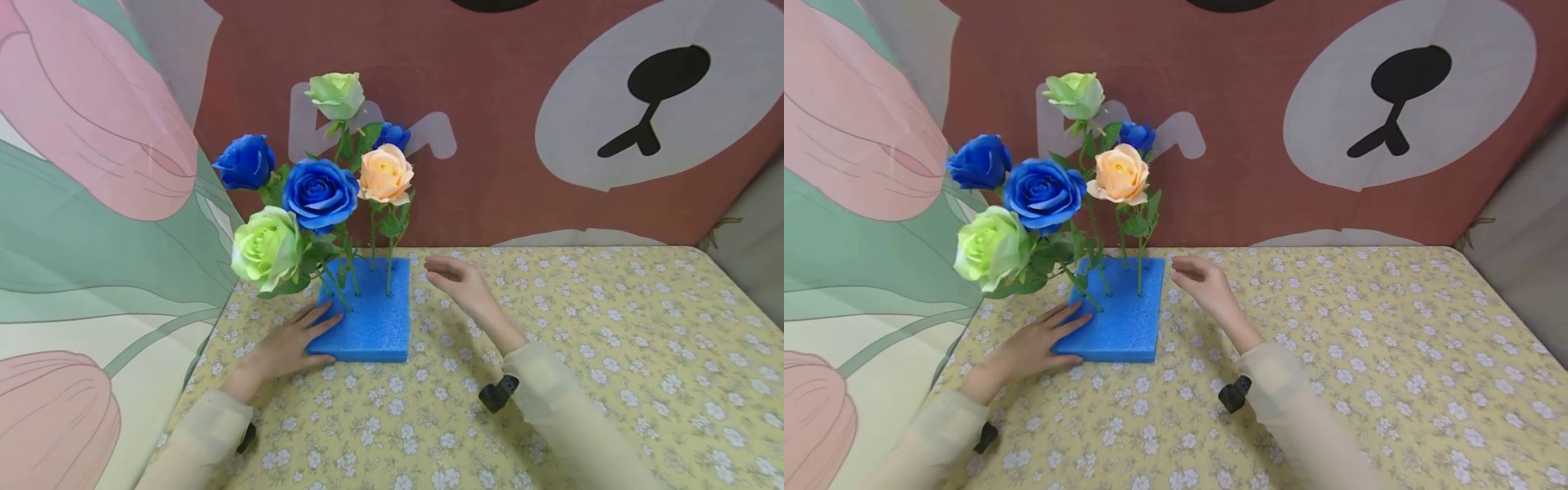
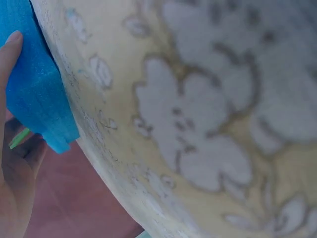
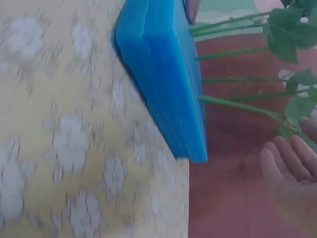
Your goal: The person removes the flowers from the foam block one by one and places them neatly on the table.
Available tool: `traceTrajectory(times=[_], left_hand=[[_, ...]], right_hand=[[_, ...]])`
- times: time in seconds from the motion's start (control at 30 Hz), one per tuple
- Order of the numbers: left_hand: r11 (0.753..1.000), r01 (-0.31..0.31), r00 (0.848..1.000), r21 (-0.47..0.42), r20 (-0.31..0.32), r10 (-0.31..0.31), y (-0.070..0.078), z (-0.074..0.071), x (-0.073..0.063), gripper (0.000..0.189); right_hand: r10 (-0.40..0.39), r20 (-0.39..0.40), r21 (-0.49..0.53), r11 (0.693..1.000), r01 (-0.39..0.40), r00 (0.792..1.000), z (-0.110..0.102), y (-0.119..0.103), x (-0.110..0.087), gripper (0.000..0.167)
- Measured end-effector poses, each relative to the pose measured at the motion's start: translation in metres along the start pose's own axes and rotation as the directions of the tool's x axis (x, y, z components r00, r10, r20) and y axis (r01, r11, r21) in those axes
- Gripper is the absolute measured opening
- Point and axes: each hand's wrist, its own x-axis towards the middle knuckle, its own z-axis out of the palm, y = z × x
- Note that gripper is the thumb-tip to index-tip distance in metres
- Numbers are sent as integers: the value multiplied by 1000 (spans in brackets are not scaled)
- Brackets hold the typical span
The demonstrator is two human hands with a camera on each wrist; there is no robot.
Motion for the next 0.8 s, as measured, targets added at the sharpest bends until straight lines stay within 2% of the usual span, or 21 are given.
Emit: traceTrajectory(times=[0.17,0.43,0.57,0.67,0.8], left_hand=[[1000,-22,999,2,-27,22,5,-2,2,71],[997,-24,998,78,-60,29,12,1,6,69],[995,-33,996,95,-78,40,11,5,6,70],[995,-39,996,88,-79,46,7,7,4,70],[999,-19,999,32,-34,20,3,7,2,70]], right_hand=[[23,38,50,998,-25,999,15,-4,8,43],[45,68,123,991,-53,997,45,-6,20,39],[32,69,137,990,-41,997,63,-7,25,37],[14,74,143,989,-24,997,77,-9,27,36],[18,98,159,987,-33,995,92,-13,27,35]])
